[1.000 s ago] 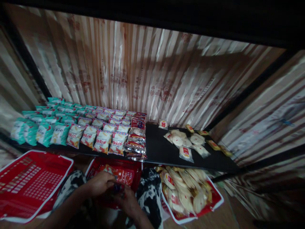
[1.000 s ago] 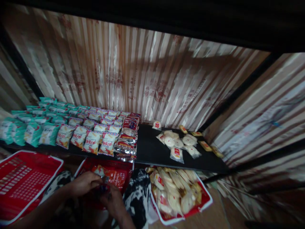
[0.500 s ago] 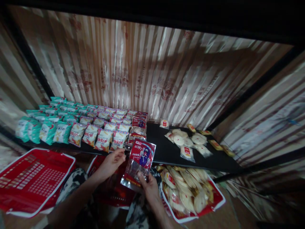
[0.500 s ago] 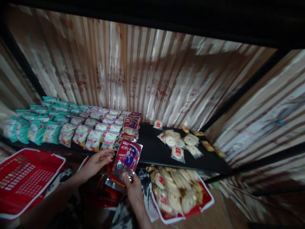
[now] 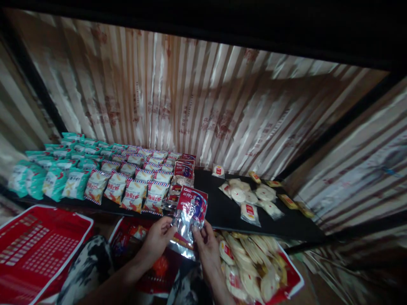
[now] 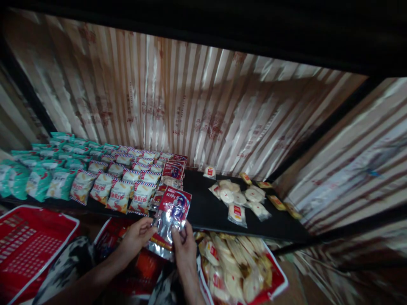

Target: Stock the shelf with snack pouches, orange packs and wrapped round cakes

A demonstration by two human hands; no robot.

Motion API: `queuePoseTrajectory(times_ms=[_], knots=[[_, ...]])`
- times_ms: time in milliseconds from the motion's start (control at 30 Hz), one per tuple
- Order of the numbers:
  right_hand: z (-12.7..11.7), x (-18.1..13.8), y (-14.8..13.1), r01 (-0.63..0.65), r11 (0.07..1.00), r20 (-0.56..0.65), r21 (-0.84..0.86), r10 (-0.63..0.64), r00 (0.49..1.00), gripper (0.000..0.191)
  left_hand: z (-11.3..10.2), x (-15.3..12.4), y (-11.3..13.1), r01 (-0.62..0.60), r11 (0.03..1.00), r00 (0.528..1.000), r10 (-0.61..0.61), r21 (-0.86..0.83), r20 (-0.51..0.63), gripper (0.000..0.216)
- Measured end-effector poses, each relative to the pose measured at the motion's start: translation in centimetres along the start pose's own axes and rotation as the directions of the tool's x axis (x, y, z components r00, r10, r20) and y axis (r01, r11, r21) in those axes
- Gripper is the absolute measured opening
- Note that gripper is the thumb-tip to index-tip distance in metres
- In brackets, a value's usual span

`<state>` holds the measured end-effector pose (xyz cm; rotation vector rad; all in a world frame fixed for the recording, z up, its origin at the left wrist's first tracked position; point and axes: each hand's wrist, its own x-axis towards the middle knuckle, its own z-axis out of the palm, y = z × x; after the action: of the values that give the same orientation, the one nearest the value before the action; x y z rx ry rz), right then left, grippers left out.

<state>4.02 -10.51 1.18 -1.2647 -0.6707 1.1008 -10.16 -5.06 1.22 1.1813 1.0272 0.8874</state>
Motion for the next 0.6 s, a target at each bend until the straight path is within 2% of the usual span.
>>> queuePoseTrajectory(times_ms=[133, 267, 433, 600], knots=[[0.0, 2.2, -0.8, 0.071, 0.996, -0.071, -0.049, -0.074, 0.995, 0.066, 0.7, 1.4, -0.1, -0.002, 1.0, 1.0, 0.002, -0.031, -0.008, 0.032], [0.3, 5.1, -1.6, 0.107, 0.988, -0.039, -0.111, -0.112, 0.993, 0.075, 1.2, 3.0, -0.4, -0.088, 0.996, 0.994, 0.087, -0.024, -0.062, 0.047], [0.9, 9.7, -3.0, 0.222, 0.931, -0.02, -0.29, -0.238, 0.971, 0.076, 1.6, 5.3, 0.0, -0.274, 0.943, 0.935, 0.307, 0.189, -0.177, 0.031], [2.1, 12.9, -4.0, 0.309, 0.813, -0.003, -0.493, -0.357, 0.934, 0.066, 1.6, 7.7, 0.5, -0.3, 0.89, 0.884, 0.395, 0.342, -0.251, 0.027]])
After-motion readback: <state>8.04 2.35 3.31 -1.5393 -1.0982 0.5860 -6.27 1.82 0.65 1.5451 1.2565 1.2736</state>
